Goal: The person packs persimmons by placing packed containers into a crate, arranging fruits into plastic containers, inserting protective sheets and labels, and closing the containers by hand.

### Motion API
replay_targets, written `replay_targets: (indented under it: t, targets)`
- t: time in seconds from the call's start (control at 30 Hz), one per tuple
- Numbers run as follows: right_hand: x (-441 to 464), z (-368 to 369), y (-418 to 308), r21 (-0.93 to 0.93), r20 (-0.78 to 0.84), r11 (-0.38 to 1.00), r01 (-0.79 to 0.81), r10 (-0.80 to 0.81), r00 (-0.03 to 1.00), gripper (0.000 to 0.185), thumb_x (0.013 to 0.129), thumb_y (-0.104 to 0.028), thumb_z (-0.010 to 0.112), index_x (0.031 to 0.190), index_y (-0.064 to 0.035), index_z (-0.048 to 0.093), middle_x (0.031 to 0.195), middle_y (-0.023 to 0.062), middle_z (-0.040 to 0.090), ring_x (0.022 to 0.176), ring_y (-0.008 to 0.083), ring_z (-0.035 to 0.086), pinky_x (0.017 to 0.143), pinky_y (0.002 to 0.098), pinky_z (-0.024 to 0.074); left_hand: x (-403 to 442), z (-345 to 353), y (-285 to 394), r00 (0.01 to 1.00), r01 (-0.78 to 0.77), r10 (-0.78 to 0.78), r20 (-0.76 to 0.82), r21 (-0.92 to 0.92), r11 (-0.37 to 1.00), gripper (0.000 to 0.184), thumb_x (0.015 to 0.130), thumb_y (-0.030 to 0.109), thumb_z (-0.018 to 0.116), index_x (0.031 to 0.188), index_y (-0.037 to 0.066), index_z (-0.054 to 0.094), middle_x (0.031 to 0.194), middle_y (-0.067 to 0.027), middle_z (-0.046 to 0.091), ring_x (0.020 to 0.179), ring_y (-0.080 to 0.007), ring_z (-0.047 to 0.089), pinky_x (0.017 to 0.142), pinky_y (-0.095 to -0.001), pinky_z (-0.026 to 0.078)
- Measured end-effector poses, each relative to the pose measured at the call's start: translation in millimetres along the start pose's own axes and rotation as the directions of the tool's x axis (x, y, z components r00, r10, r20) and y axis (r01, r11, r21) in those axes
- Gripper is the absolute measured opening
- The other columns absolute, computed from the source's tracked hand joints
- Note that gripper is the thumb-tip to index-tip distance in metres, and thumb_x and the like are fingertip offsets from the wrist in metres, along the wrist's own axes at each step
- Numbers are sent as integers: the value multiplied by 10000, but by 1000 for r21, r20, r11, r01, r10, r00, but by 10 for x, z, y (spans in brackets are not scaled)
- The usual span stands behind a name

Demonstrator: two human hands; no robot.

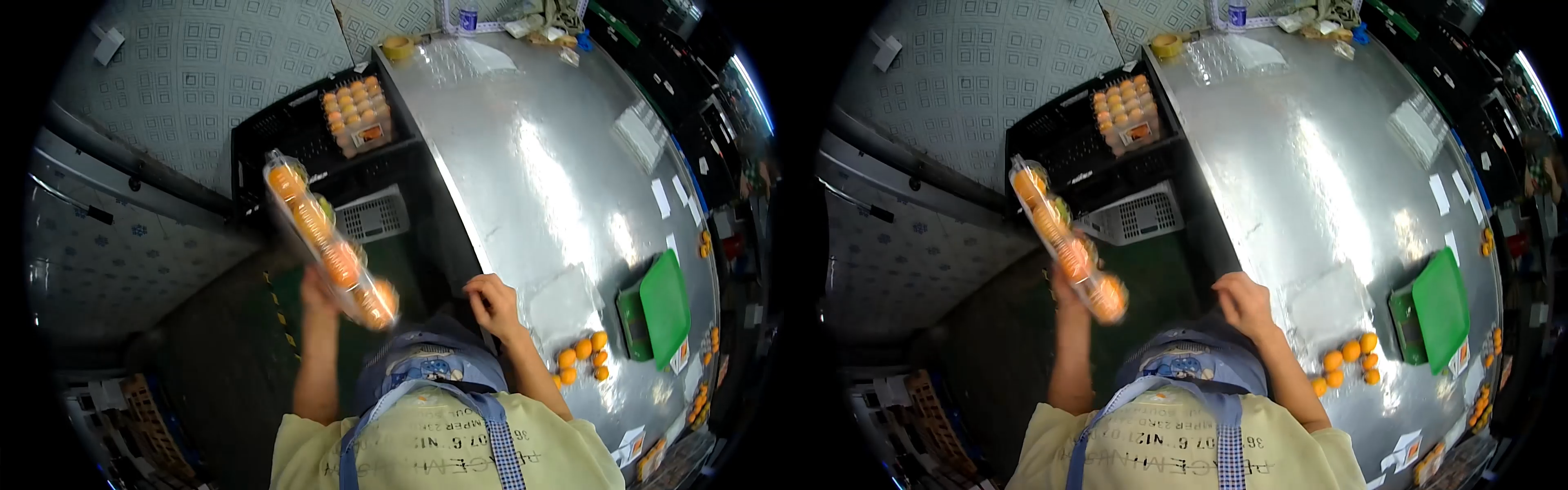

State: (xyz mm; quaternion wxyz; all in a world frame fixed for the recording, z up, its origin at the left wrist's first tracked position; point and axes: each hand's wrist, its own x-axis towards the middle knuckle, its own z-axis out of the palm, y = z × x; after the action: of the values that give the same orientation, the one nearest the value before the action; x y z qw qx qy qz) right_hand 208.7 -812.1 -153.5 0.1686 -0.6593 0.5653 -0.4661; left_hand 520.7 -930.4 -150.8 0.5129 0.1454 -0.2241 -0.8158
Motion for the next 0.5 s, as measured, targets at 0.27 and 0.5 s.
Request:
replay_targets:
  t: [0.27, 0.5]
  targets:
    - [420, 7, 1133, -56, 0, 971, -232, 233, 973, 73, 787, 12, 597, 825, -42, 630, 795, 113, 613, 610, 223, 624, 530, 306, 501, 1389, 690, 1435, 874, 5, 460, -156, 950, 312, 468, 740, 59, 742, 1152, -54, 552, 1072, -117, 633, 943, -192, 620, 831, -310, 505]
    - [434, 374, 1565, -2, -271, 855, -519, 500, 823, 62, 819, -13, 608, 829, -56, 651, 742, 41, 596, 565, 105, 517, 528, 221, 414, 3128, -5, 1699, 948, 235, 154, -280, 937, 258, 421, 767, 170, 771, 1085, -46, 598, 981, -81, 651, 844, -123, 609, 749, -268, 509]
